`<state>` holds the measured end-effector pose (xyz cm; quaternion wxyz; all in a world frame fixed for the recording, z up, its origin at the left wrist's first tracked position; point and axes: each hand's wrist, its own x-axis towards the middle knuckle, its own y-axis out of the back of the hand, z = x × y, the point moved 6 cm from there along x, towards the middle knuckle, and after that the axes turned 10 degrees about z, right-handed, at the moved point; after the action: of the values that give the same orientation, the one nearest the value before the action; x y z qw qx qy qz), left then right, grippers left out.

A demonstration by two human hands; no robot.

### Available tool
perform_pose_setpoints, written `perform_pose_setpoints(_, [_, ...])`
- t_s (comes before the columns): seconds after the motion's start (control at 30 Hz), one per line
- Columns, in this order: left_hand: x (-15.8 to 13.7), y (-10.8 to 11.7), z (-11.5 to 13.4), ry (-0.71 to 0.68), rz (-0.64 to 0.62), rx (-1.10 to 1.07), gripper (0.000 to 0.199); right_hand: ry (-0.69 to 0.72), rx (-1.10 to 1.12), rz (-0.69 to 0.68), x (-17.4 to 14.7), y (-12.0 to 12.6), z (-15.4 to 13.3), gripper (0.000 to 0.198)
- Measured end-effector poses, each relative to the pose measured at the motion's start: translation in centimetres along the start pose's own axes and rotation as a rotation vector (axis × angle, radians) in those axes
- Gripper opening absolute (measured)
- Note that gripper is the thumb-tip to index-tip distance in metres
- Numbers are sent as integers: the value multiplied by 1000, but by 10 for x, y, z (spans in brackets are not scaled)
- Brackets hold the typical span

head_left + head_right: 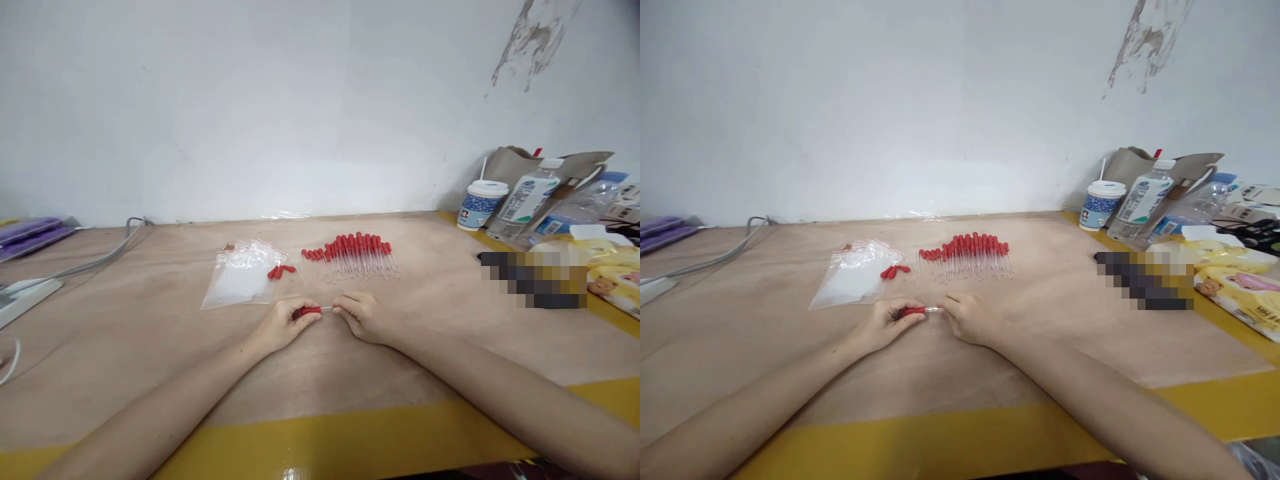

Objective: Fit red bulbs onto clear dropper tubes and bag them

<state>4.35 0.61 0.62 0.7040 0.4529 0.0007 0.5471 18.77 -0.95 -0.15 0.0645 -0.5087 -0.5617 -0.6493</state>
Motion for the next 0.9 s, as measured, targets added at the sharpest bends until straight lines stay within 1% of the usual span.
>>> perform_pose_setpoints(0.17, [1, -1, -2, -18, 16, -1, 16, -48, -10, -59, 1, -4, 1, 22])
perform_pose_setpoints(0.3, [3, -2, -7, -24, 31, 25, 18, -77, -100, -109, 6, -1, -3, 20])
perform_pose_setpoints(0.37, [6, 2, -7, -75, 45, 76, 20, -51, -162, -117, 9, 4, -6, 21])
perform_pose_setpoints(0.43, [9, 12, -7, -149, 98, 159, 26, -65, -191, -105, 12, 11, -3, 21])
perform_pose_setpoints(0.47, [11, 19, -9, -173, 145, 209, 28, -117, -180, -91, 13, 15, 3, 20])
perform_pose_setpoints(0.5, [13, 28, -13, -178, 192, 262, 30, -203, -155, -72, 14, 19, 12, 19])
perform_pose_setpoints(0.57, [18, 45, -29, -117, 284, 385, 26, -438, -78, -29, 16, 25, 36, 17])
perform_pose_setpoints(0.63, [21, 58, -48, -37, 326, 495, 26, -670, -16, -2, 18, 26, 59, 16])
perform_pose_setpoints(0.67, [22, 61, -57, -1, 325, 525, 28, -756, -4, 0, 21, 24, 68, 17])
perform_pose_setpoints(0.7, [23, 64, -65, 36, 317, 537, 30, -815, -1, -5, 26, 21, 75, 19])
perform_pose_setpoints(0.77, [23, 65, -77, 94, 296, 538, 33, -863, -31, -21, 39, 11, 82, 23])
perform_pose_setpoints(0.83, [23, 63, -82, 117, 269, 532, 35, -876, -103, -36, 52, -1, 85, 26])
perform_pose_setpoints(0.9, [22, 60, -82, 109, 230, 520, 34, -905, -199, -68, 62, -14, 86, 25])
